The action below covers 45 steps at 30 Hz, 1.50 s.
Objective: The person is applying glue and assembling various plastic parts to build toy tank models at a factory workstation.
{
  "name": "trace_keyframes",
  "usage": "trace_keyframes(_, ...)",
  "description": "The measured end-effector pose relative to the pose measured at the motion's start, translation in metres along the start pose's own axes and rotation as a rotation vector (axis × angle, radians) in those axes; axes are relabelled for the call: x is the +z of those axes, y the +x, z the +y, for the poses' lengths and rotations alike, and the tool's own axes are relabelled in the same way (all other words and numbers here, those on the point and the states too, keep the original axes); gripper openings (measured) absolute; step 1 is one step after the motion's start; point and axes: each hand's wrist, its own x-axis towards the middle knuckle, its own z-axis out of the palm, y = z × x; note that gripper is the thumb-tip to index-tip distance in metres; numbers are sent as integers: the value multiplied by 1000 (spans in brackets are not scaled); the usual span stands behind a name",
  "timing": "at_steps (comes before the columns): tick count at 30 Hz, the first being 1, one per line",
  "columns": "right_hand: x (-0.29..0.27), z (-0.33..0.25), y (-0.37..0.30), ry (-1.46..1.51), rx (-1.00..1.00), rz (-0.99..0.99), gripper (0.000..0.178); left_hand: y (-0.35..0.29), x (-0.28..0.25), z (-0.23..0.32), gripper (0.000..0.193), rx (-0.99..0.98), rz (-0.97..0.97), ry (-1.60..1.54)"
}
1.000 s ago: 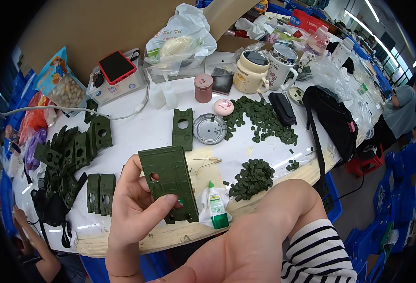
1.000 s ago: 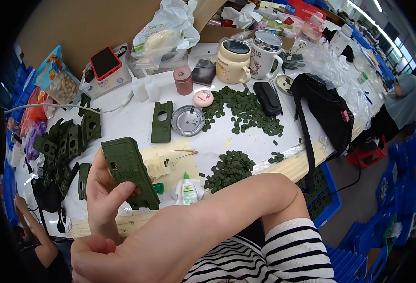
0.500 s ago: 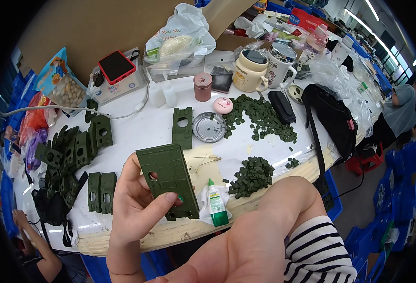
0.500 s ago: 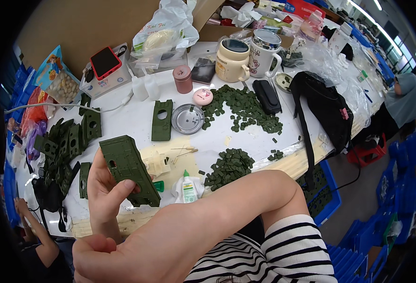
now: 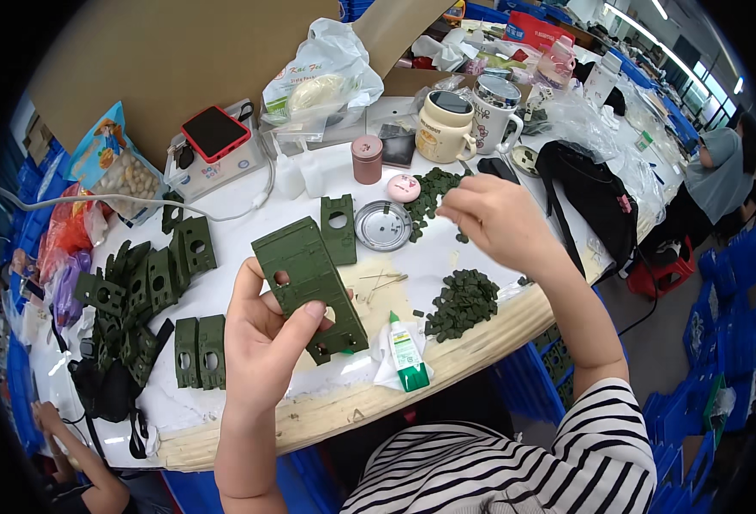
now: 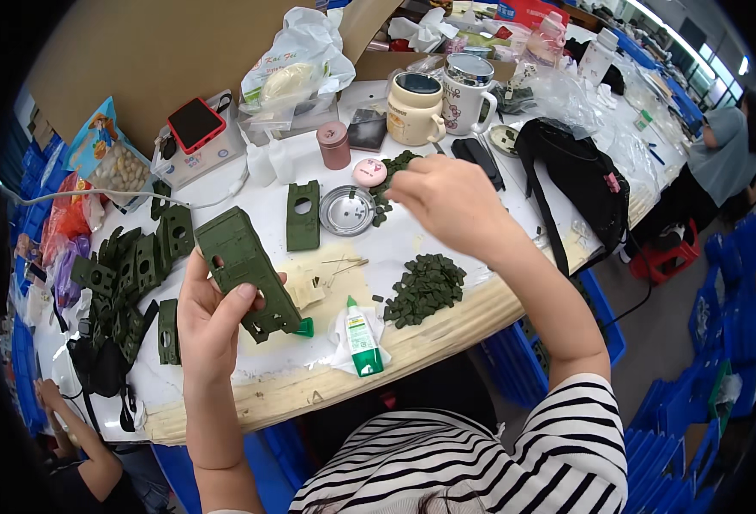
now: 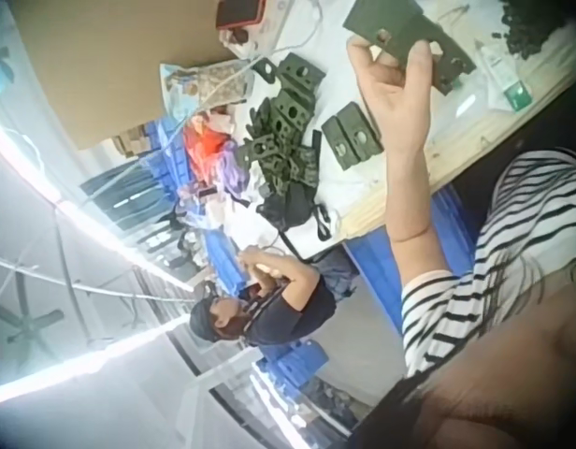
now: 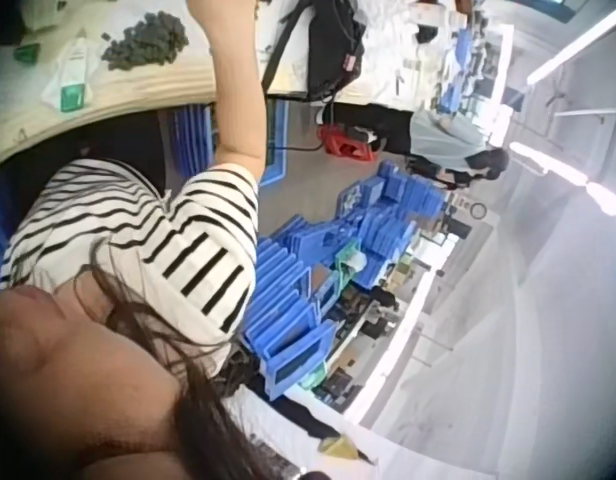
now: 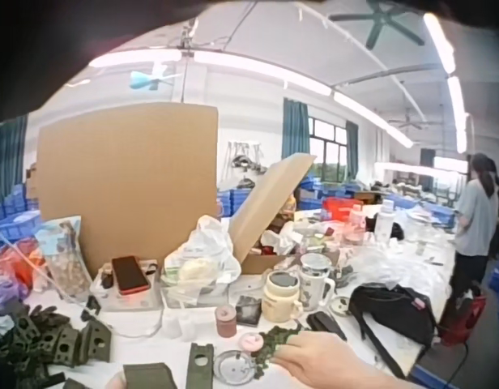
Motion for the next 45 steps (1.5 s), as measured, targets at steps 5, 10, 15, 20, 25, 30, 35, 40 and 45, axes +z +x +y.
trace_keyframes(5, 37, 59, -21, -87, 152, -149, 13, 1, 1, -5, 41, -40, -62, 12)
trace_keyframes(10, 42, 73, -15, 4, 216, -307, 13, 1, 1, -7, 40, -41, -60, 11)
trace_keyframes(15, 30, 57, -5, 179, 286, -227, 7, 3, 0, -6, 43, -81, -72, -34)
trace_keyframes(20, -4, -16, 31, 475, -8, 45, 11, 9, -6, -14, 46, -81, -41, -73)
trace_keyframes(25, -6, -56, 51, 761, -54, 23, 17, 10, -4, -19, 46, -149, -83, -146)
trace_keyframes(30, 18, -59, 36, 1165, 141, -70, 15, 13, -5, -11, 46, -256, -19, -228)
trace_keyframes(35, 28, -55, 33, 1404, 275, -203, 21, 16, -8, -12, 48, -258, 33, -227)
trace_keyframes(40, 23, -54, 35, 1467, 311, -255, 23, 20, -14, -12, 46, -259, -15, -275)
trace_keyframes(45, 24, -54, 35, 1483, 333, -251, 22, 22, -15, -9, 47, -255, -41, -256)
